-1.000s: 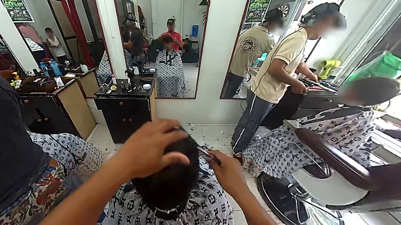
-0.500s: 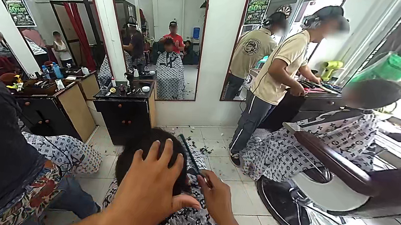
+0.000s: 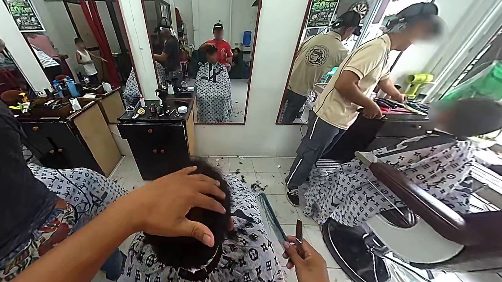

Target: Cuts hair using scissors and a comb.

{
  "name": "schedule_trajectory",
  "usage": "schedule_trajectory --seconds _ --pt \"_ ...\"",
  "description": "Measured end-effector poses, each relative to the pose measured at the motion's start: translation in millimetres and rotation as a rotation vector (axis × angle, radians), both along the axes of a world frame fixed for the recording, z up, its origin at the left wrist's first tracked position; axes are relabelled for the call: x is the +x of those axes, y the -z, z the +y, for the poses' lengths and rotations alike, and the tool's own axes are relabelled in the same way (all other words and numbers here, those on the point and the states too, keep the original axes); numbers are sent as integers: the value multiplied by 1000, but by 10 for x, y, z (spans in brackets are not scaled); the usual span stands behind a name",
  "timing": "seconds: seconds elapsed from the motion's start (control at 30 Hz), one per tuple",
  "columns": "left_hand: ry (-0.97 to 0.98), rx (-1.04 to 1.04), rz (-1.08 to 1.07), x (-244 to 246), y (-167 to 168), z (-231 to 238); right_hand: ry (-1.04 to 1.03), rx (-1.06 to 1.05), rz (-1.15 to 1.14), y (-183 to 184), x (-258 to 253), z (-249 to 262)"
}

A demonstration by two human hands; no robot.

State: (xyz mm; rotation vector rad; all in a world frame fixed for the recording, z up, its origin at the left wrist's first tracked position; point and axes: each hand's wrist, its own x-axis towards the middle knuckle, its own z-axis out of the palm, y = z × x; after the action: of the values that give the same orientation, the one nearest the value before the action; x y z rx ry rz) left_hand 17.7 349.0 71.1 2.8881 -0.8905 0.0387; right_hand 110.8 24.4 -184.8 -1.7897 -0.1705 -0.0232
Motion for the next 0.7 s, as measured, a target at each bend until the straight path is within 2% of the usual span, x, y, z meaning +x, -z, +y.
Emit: schedule_trajectory --seconds 0.03,0.13,0.17,0.2,0.27,0.3,0.33,0.4,0.47,0.5,0.57,0.63,0.7 --pt "-127 18 36 -62 -61 20 6 10 2 18 -9 -17" --pt "-833 86 115 -181 -265 108 28 38 32 44 -52 -80" --pt "-990 126 62 -216 -314 131 36 43 36 45 -59 -94" --pt "-1051 160 -24 -268 -356 112 41 47 40 56 -65 -105" --pt "-889 145 -287 -396 -306 -31 45 50 52 86 -75 -122" --pt "-771 143 -317 -423 -254 -164 45 55 61 96 -87 -123" --pt "-690 153 -246 -416 -218 -319 45 61 67 102 -98 -120" --pt "-670 209 6 -255 -214 -511 49 83 65 102 -92 -91" --pt "-658 267 123 -6 -175 -439 48 102 63 103 -111 -51" --pt "-560 257 131 51 -135 -367 41 107 63 105 -134 -40" --pt "-135 79 56 53 -37 -201 31 114 37 95 -148 -10" --pt "228 -235 -32 6 25 -80 24 114 30 111 -171 -7" --pt "271 -488 -178 -125 -24 67 27 122 34 145 -190 -40"
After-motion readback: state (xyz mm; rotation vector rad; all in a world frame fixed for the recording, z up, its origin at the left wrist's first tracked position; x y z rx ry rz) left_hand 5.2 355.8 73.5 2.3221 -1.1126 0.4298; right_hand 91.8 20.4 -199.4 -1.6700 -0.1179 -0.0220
